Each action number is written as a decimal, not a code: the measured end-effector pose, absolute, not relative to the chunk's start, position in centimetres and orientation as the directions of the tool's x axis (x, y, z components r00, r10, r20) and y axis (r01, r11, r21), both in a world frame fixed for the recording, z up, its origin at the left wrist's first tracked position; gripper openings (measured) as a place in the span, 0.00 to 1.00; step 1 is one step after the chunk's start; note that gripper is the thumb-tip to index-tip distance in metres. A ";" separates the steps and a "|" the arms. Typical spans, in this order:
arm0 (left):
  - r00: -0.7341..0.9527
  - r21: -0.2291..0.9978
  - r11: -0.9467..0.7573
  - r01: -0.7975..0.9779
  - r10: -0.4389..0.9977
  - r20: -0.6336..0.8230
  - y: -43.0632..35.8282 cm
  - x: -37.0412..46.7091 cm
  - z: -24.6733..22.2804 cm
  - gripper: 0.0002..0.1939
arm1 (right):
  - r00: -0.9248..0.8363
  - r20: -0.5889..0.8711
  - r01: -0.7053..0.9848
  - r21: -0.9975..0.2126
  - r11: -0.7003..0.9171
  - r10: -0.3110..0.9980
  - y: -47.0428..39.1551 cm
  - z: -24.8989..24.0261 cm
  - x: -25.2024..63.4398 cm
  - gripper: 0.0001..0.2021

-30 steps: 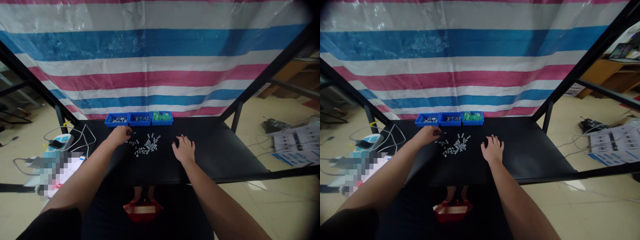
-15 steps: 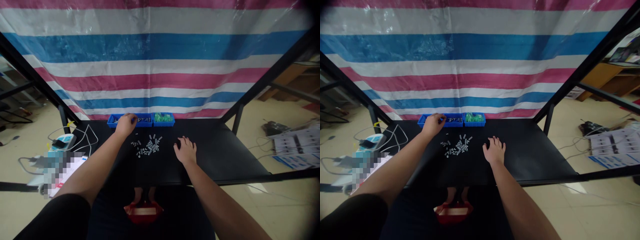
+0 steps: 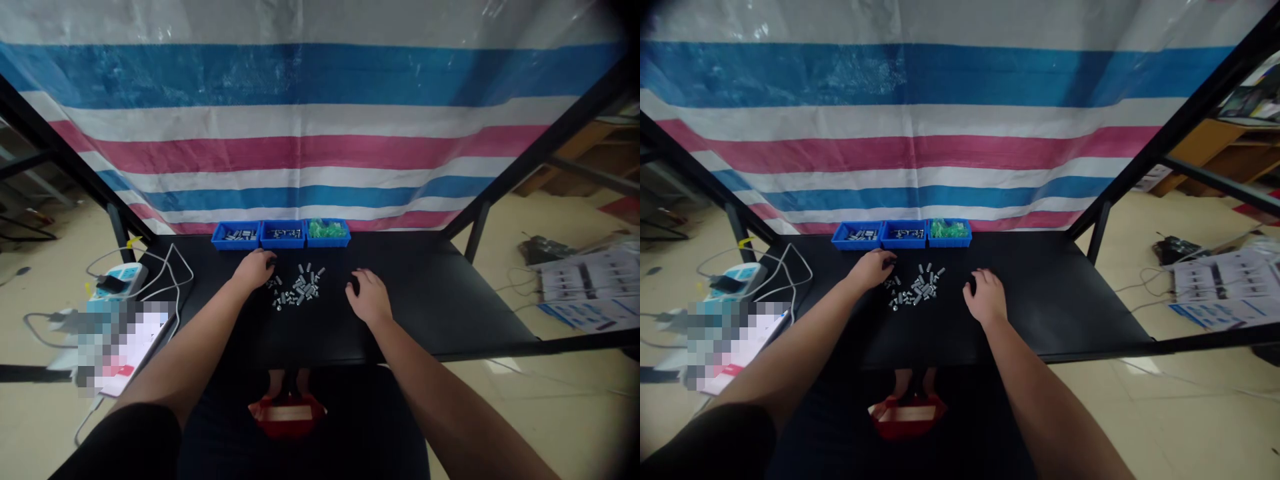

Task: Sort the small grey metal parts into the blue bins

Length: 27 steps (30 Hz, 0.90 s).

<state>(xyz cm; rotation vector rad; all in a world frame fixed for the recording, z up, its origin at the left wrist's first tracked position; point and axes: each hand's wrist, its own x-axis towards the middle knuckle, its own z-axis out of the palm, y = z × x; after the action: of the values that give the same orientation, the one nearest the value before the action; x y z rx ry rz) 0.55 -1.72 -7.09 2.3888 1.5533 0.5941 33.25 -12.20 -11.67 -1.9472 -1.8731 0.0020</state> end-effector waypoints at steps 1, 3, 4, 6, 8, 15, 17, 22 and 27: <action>0.349 0.423 -0.413 0.807 0.910 0.222 -1.8 0.4 -7.7 0.14 | -0.029 0.302 0.943 -0.309 0.126 0.953 -12.1 -11.5 33.3 0.19; 0.307 0.466 -0.400 0.789 0.914 0.264 -2.0 0.2 -8.7 0.14 | -0.230 0.307 0.897 -0.302 0.324 0.923 -11.9 -11.2 33.5 0.20; 0.267 0.489 -0.381 0.785 0.919 0.289 -2.0 -0.1 -9.2 0.13 | -0.286 0.306 0.878 -0.296 0.376 0.908 -11.8 -11.1 33.5 0.20; 0.166 0.533 -0.334 0.778 0.926 0.338 -2.2 -0.5 -10.0 0.13 | -0.327 0.296 0.865 -0.289 0.411 0.897 -11.5 -11.0 33.7 0.22; 0.087 0.571 -0.303 0.763 0.924 0.373 -2.4 -1.0 -10.7 0.13 | -0.323 0.285 0.866 -0.296 0.403 0.902 -11.3 -10.9 33.8 0.23; 0.094 0.619 -0.352 0.702 0.907 0.409 -2.6 -1.0 -11.3 0.10 | -0.230 0.255 0.898 -0.315 0.306 0.939 -11.4 -10.8 32.5 0.19; 0.095 0.624 -0.351 0.698 0.910 0.404 -2.5 -1.0 -11.3 0.11 | -0.116 0.263 0.933 -0.302 0.196 0.958 -11.6 -11.1 30.6 0.18; 0.104 0.612 -0.323 0.722 0.925 0.366 -2.2 -0.9 -11.5 0.12 | 0.188 0.306 0.950 -0.299 -0.094 0.933 -11.8 -11.9 25.9 0.18; 0.149 0.556 -0.313 0.770 0.936 0.320 -2.1 -0.6 -11.4 0.12 | 0.196 0.325 0.944 -0.319 -0.088 0.925 -11.7 -12.0 25.6 0.17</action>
<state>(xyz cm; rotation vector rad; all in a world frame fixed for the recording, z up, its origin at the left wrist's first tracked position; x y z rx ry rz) -0.58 -2.14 -11.43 2.1670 1.6582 0.9146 25.63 -11.66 -11.97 -2.0247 -1.7404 -0.0549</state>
